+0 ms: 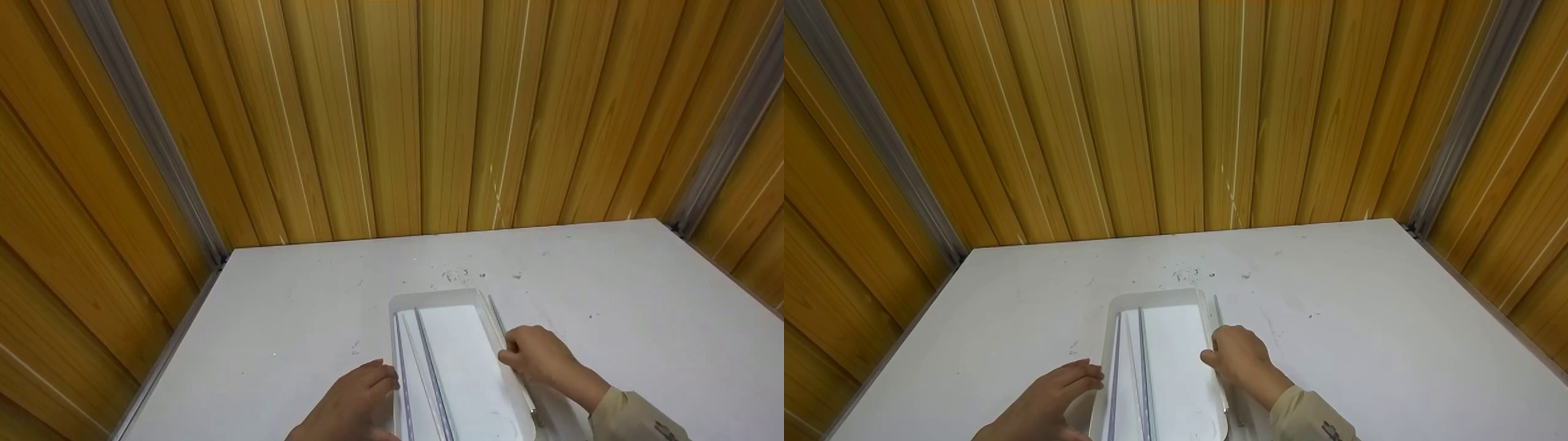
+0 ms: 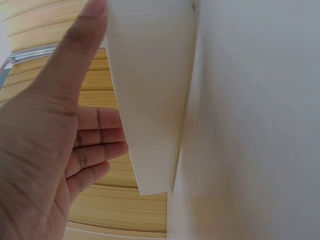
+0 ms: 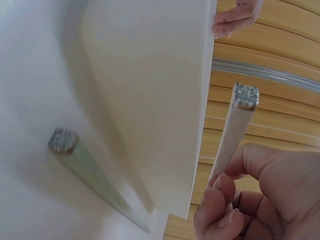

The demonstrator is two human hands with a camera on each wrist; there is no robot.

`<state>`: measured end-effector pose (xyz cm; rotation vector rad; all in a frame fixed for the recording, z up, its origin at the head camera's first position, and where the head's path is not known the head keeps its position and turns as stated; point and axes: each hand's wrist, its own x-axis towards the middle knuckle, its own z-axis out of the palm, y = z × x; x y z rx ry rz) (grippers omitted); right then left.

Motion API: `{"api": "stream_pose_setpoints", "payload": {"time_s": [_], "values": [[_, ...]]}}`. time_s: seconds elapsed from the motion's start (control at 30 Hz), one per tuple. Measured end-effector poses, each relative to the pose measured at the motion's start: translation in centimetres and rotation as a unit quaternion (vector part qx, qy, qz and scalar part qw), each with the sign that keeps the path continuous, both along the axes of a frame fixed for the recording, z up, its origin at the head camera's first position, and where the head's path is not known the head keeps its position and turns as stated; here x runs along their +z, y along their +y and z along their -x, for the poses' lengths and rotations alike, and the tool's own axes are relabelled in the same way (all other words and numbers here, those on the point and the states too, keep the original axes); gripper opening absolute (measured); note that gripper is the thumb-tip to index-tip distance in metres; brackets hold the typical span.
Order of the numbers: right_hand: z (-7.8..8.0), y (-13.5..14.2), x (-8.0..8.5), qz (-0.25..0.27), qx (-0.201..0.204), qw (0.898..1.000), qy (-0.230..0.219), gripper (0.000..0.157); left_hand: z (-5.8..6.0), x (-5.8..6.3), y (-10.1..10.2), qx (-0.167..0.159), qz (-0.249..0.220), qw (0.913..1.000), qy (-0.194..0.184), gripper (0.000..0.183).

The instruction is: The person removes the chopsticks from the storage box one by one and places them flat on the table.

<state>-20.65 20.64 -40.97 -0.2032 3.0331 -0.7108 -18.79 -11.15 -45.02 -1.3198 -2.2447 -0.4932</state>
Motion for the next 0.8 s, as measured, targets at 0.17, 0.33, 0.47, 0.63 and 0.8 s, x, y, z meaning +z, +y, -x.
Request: {"api": "stream_pose_setpoints", "payload": {"time_s": [0.17,0.33,0.47,0.63,0.8], "values": [[0.0,0.9,-0.3,0.01,-0.007,1.0,-0.018,0.026,0.1,-0.3,-0.2,0.012,0.02,0.9996,0.016,0.078],[0.0,1.8,-1.0,0.006,-0.015,1.0,-0.027,0.029,0.3,-0.4,-0.4,-0.002,0.016,0.999,0.041,0.076],[0.1,2.4,-1.5,-0.004,-0.018,0.999,-0.034,0.029,0.4,-0.5,-0.4,-0.009,0.009,0.9986,0.051,0.075],[0.1,3.1,-2.0,-0.012,-0.026,0.999,-0.04,0.026,0.5,-0.5,-0.4,-0.009,0.009,0.9984,0.055,0.075],[0.0,3.5,-2.6,-0.016,-0.025,0.999,-0.042,0.025,0.4,-0.5,-0.4,-0.006,0.008,0.9982,0.059,0.074]]}}
